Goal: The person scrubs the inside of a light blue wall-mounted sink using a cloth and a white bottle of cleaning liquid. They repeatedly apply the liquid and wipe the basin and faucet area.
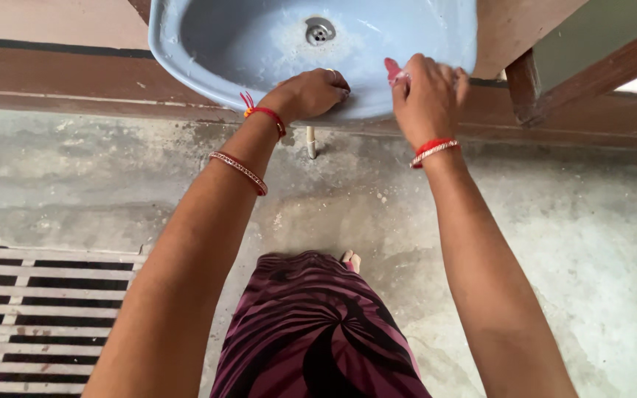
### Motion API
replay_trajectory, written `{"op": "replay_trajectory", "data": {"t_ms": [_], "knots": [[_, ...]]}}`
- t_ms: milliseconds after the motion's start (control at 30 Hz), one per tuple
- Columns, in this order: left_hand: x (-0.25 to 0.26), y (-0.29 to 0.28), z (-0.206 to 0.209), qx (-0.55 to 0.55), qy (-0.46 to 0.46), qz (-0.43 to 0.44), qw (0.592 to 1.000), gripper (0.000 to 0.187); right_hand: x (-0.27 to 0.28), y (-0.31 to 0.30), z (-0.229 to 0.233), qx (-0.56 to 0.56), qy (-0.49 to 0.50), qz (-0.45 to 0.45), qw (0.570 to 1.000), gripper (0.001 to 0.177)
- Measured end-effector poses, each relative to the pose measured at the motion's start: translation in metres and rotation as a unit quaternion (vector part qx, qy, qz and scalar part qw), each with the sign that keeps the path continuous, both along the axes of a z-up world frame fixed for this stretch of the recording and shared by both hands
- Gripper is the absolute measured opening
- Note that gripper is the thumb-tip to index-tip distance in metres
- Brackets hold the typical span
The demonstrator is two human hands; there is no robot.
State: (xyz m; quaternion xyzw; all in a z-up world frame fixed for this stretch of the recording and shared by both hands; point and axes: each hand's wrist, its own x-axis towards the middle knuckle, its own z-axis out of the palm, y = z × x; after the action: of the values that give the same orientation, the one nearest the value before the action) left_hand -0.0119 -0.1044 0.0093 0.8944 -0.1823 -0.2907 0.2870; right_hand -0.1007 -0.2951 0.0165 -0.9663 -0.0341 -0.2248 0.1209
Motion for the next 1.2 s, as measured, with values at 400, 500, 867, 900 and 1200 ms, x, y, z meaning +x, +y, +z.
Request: {"op": "replay_trajectory", "data": {"t_ms": [400, 500, 867, 900, 1200], "knots": [[-0.013, -0.008, 0.009, 0.035, -0.020, 0.058, 0.997, 0.038, 0.013, -0.014, -0.003, -0.007, 0.069, -0.002, 0.998, 0.009], [-0.011, -0.015, 0.010, 0.059, -0.019, 0.074, 0.995, 0.039, 0.014, -0.005, 0.002, 0.020, 0.091, -0.006, 0.996, 0.013], [-0.012, -0.024, 0.006, 0.097, -0.019, 0.077, 0.992, 0.044, -0.001, -0.051, -0.008, 0.019, -0.044, 0.044, 0.998, 0.028], [-0.014, -0.029, 0.006, 0.098, -0.014, 0.064, 0.993, 0.045, -0.006, -0.056, -0.014, 0.013, -0.058, 0.027, 0.998, 0.030], [-0.025, -0.097, 0.006, 0.025, -0.051, 0.004, 0.998, 0.056, 0.031, -0.077, -0.039, 0.087, -0.074, 0.027, 0.993, 0.040]]}}
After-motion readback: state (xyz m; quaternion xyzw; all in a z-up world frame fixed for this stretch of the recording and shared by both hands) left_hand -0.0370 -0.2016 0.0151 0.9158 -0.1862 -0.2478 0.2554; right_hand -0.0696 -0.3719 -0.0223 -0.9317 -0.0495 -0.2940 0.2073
